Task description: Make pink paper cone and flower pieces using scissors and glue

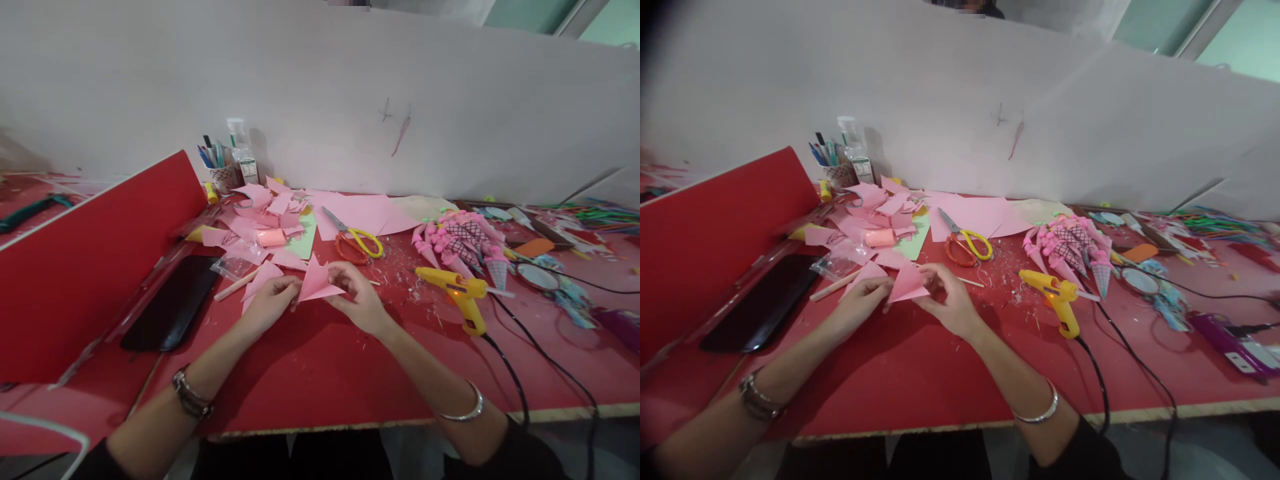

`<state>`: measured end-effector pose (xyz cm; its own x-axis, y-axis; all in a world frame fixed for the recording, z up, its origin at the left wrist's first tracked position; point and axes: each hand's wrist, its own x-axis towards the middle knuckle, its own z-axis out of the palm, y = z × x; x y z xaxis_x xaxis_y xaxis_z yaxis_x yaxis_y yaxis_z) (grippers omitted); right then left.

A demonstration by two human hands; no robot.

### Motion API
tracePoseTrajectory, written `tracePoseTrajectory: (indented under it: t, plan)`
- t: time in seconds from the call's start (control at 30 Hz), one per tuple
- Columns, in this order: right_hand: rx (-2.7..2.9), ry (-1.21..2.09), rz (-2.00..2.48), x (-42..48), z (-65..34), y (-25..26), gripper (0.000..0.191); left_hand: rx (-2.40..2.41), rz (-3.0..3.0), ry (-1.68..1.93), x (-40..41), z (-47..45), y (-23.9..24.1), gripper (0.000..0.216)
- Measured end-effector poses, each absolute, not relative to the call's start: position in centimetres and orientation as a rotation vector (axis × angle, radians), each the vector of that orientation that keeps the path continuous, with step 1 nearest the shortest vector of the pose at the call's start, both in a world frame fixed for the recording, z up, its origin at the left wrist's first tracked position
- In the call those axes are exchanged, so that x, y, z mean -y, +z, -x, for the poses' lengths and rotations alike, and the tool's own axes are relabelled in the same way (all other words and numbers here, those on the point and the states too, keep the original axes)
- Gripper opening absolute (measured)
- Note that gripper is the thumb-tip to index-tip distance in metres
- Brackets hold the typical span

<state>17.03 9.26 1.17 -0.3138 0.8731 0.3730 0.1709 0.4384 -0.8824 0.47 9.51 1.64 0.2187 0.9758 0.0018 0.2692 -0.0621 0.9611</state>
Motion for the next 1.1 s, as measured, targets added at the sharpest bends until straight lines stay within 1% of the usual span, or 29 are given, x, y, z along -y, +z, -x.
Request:
tracePoseTrajectory:
  t: [0.07,0.1,0.23,0.37,0.43,0.57,0.7,0.8,0.9,1.1]
  plan:
    - [1.82,0.891,0.904,-9.4,-17.1,1.3,0.009,-1.209,-1.538,0.904,-9.4,-0.5,1.8,0.025]
    - [1.839,0.859,0.927,-9.5,-17.2,1.3,0.009,-1.2,-1.545,0.898,-9.4,-0.5,1.9,0.026]
    - [1.886,0.773,1.034,-9.6,-17.2,1.3,0.012,-1.134,-1.636,0.884,-9.2,-0.6,2.0,0.034]
    - [2.057,0.763,0.961,-9.5,-17.0,1.6,0.013,-1.061,-1.708,0.803,-9.2,-0.7,1.6,0.024]
    - [2.1,0.743,0.959,-9.6,-17.1,1.7,0.012,-1.071,-1.706,0.794,-9.3,-0.7,1.3,0.025]
    - [2.006,0.57,1.202,-10.5,-18.5,1.5,0.004,-1.208,-1.634,0.901,-9.6,-0.5,1.2,0.03]
    - [2.156,0.253,1.476,-11.6,-20.2,0.9,0.018,-1.213,-1.393,1.097,-10.0,-0.2,1.0,0.028]
    - [2.32,0.082,1.615,-11.9,-20.4,0.8,0.018,-1.115,-1.241,1.131,-10.1,-0.2,0.8,0.024]
    - [2.347,0.037,1.767,-11.8,-20.0,1.2,0.013,-1.067,-1.191,1.143,-10.1,-0.4,0.8,0.023]
    - [2.254,0.014,1.876,-11.5,-20.1,1.8,0.011,-1.128,-1.188,1.154,-10.0,-0.4,0.9,0.023]
